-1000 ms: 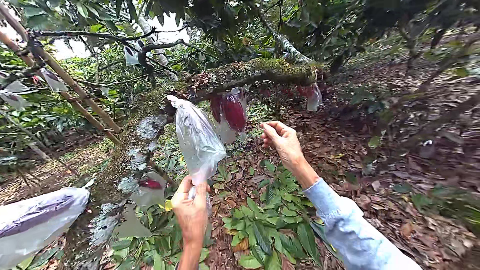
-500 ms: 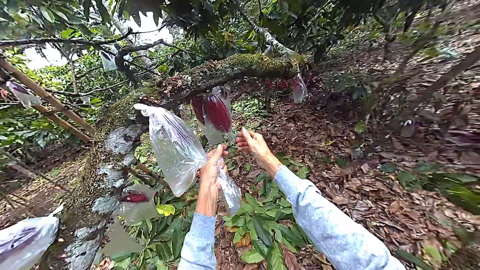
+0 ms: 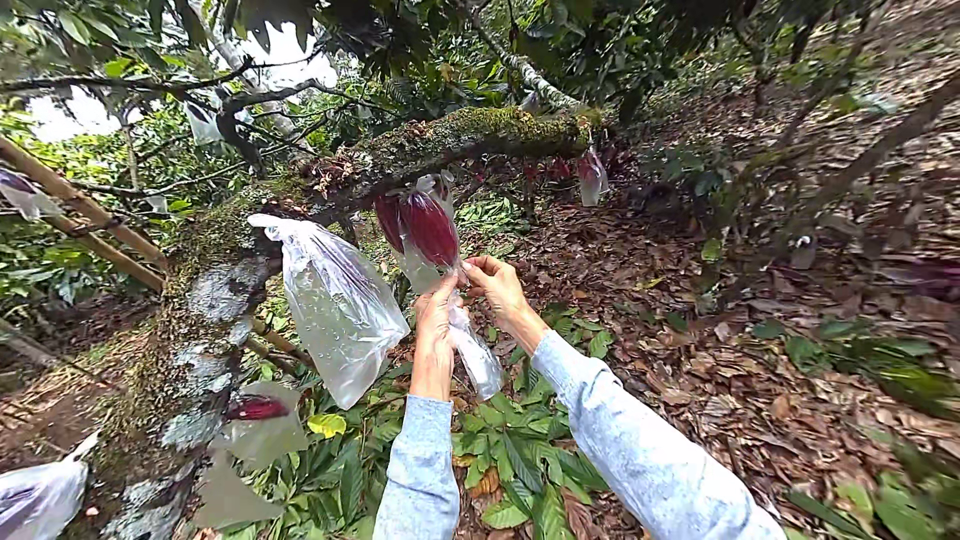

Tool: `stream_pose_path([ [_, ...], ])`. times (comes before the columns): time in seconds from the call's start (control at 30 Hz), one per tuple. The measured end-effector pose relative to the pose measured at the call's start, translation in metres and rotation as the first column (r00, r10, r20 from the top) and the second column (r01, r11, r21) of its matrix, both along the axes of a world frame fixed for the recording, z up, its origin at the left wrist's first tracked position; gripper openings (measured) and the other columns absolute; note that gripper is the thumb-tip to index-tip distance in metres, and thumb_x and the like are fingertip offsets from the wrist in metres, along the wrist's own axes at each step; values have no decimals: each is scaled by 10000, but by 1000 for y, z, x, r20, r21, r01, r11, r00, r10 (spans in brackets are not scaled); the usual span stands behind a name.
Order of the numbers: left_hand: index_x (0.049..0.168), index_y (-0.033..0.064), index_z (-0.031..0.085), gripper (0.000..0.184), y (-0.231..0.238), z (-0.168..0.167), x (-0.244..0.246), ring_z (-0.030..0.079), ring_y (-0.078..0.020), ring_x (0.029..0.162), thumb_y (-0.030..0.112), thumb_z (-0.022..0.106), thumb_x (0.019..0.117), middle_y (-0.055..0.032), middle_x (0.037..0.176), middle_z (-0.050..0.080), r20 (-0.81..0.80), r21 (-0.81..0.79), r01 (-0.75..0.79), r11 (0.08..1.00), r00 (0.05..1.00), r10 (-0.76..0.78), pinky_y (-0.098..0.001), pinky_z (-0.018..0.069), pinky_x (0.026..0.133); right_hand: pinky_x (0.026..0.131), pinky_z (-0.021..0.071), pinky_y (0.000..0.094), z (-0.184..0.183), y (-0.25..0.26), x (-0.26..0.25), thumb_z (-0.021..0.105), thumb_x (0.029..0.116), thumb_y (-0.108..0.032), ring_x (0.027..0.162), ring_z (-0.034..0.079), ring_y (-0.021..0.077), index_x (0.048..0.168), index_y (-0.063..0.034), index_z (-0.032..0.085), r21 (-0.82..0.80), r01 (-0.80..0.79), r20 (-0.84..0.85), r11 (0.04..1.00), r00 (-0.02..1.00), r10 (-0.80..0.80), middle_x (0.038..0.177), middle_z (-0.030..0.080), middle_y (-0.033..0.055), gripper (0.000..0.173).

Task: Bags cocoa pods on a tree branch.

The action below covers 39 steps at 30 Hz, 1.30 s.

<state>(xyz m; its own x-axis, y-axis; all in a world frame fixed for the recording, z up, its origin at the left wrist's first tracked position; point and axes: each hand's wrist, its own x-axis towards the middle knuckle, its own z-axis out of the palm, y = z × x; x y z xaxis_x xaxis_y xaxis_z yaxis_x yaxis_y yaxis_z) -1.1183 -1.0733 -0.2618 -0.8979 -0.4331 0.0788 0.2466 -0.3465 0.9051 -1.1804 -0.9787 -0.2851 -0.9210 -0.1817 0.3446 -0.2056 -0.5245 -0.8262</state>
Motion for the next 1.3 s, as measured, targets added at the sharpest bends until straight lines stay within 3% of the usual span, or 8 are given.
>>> stream_pose_path([
  [0.3, 989, -1, 663, 180, -6, 3, 3, 471, -83, 492, 156, 586, 1034, -83, 797, 635, 21, -21, 95, 995, 995, -94, -211, 403, 420, 683, 603, 314, -5, -1, -1, 678, 969, -50, 730, 695, 176, 1130, 54, 644, -7, 47, -57, 999, 997, -48, 889, 707, 139, 195],
  [0.4, 951, 7, 643, 143, -2, 5, 1, 446, -80, 468, 122, 594, 1021, -63, 720, 585, 25, -2, 60, 998, 998, -60, -205, 389, 407, 684, 604, 309, -7, -2, 2, 676, 966, -52, 718, 697, 164, 1125, 39, 665, 35, 95, -108, 995, 990, -91, 880, 719, 124, 184],
  [0.73, 991, -6, 641, 121, -12, -7, -1, 474, -90, 488, 103, 595, 1021, -85, 782, 612, -65, 2, 93, 996, 994, -92, -218, 431, 426, 657, 588, 310, -8, 4, 4, 602, 1021, -105, 685, 667, 156, 1175, 17, 657, 92, 141, -129, 986, 983, -129, 861, 692, 107, 204],
  [0.83, 1027, -18, 646, 109, -13, -9, 2, 506, -105, 507, 86, 624, 1006, -103, 802, 631, -73, -45, 34, 998, 997, -37, -233, 455, 435, 743, 599, 337, -6, 8, 6, 531, 1077, -217, 813, 691, 181, 1224, -2, 648, 153, 94, -106, 984, 991, -79, 1001, 693, 123, 286],
  [0.9, 1040, -19, 652, 102, -15, -10, 3, 517, -110, 521, 70, 643, 992, -111, 819, 643, -87, -71, 11, 997, 996, -17, -238, 459, 446, 791, 605, 354, -5, 9, 3, 608, 1042, -259, 894, 703, 196, 1241, -33, 654, 154, 63, -159, 986, 987, -39, 1090, 704, 118, 305],
  [1.03, 1047, -24, 658, 97, -15, -9, 4, 524, -116, 533, 47, 644, 982, -116, 823, 648, -128, -100, 0, 995, 992, -13, -241, 462, 460, 773, 579, 340, -5, 2, -4, 671, 991, -168, 855, 684, 174, 1162, -25, 689, 116, 73, -301, 991, 953, -35, 1022, 721, 97, 223],
  [1.1, 1043, -25, 657, 87, -16, -9, 6, 526, -117, 533, 38, 627, 991, -119, 825, 651, -145, -109, -7, 994, 989, -9, -242, 463, 461, 756, 588, 347, -5, -1, -7, 654, 1003, -153, 829, 684, 182, 1107, -24, 681, 106, 87, -325, 990, 944, -48, 975, 708, 99, 168],
  [1.3, 1048, -15, 646, 75, -21, -13, 11, 542, -114, 539, 30, 607, 1001, -121, 839, 652, -171, -117, -23, 993, 985, 2, -236, 486, 472, 745, 594, 375, -8, 4, -11, 571, 1051, -173, 827, 671, 197, 1100, -35, 636, 115, 110, -335, 987, 940, -66, 990, 666, 99, 160],
])
